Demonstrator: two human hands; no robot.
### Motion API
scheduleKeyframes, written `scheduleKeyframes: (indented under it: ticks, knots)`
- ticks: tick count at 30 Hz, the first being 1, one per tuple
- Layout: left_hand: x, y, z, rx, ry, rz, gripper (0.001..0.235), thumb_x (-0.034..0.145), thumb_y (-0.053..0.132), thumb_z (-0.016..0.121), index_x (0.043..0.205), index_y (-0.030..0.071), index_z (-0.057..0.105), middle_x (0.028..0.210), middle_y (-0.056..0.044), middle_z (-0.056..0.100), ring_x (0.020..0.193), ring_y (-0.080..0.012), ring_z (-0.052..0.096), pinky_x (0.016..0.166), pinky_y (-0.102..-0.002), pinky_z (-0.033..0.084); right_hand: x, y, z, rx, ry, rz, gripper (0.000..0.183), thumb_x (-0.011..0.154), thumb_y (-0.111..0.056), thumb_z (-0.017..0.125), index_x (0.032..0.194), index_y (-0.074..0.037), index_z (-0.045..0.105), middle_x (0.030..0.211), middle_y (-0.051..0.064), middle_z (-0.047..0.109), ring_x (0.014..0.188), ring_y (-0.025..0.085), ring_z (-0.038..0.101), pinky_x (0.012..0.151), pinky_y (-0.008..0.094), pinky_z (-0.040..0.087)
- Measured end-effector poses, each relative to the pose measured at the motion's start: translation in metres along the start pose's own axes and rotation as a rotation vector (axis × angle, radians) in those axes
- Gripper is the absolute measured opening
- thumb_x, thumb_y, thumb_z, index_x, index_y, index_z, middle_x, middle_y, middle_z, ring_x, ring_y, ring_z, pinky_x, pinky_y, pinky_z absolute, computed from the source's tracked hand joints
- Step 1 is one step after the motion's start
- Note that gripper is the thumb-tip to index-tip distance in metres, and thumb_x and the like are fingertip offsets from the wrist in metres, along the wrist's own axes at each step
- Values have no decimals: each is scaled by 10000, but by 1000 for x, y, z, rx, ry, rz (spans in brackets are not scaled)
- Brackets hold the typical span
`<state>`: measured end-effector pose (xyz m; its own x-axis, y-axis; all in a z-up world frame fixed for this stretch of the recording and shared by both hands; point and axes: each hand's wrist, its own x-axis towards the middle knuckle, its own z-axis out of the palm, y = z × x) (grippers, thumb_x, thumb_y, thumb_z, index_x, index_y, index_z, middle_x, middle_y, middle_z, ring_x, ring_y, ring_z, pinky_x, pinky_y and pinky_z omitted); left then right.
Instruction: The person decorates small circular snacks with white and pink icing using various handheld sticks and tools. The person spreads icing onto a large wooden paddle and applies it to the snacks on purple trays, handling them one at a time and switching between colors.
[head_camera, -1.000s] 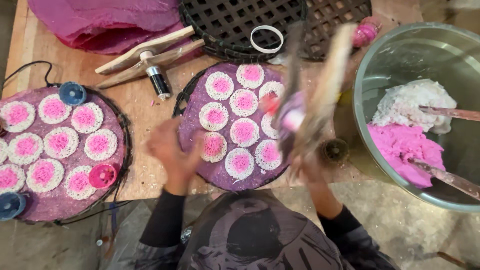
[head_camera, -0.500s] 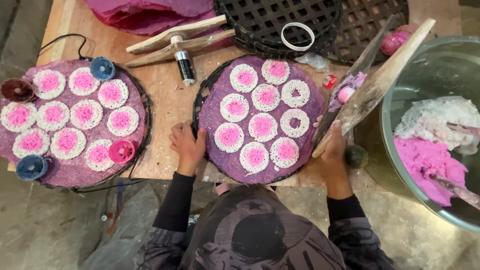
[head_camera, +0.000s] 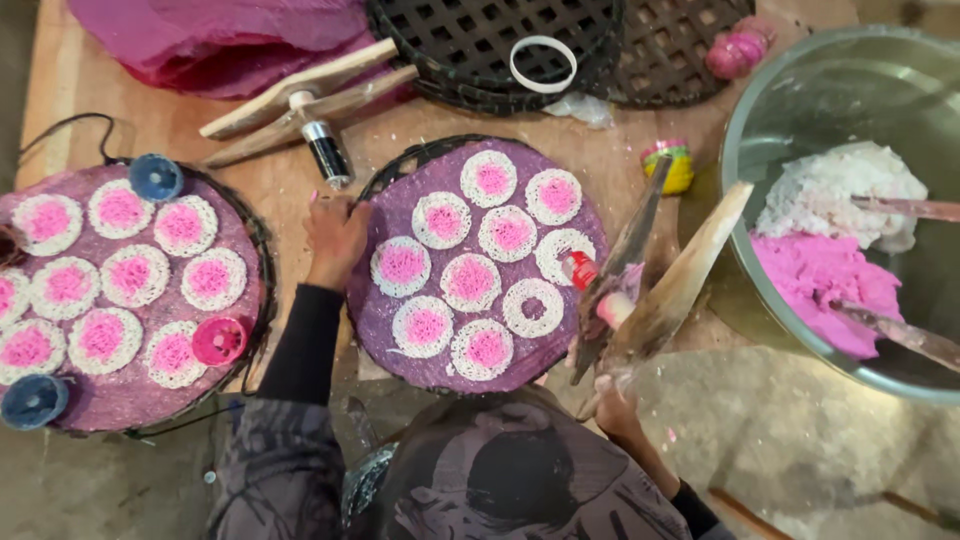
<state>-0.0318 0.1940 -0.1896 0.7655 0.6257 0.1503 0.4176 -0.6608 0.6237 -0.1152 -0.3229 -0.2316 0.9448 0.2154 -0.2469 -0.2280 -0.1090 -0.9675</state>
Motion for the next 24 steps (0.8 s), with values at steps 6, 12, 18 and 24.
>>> scheduleKeyframes:
  ticks: [6,12,18,24]
  knots:
    - [-11,132,-31,-350,132,393,654,1030,476,685,1470,26,504,1556,-153,450,1450,-347,435,1258,-469,349,23,-57,-62,-44,-364,-156,570,896,-468,788,1227,-9,714,1076,96,748,960,164,681,792,314,561]
    - [-33,232,-43,-2004,-819,115,892,1052,679,521,1612,6,347,1541,-110,456,1436,-276,416,1256,-384,277,52,-183,-62,-272,-540,291,983,733,-699,714,1464,-99,448,1145,131,696,1009,208,672,901,370,567]
    - [-31,221,-37,-2187,-1238,405,958,886,812,428,1512,89,486,1322,-58,588,1320,-276,564,1199,-448,403,80,-232,-60,-192,-897,375,920,839,-758,521,1347,5,592,1126,118,683,986,215,630,850,404,540]
    - [-40,193,10,-2247,-1067,114,585,1015,652,410,922,96,567,878,-60,564,999,-282,590,946,-443,455,98,-213,-63,-455,-670,510,777,932,-670,478,1352,-20,547,1146,100,636,1044,205,608,910,399,498]
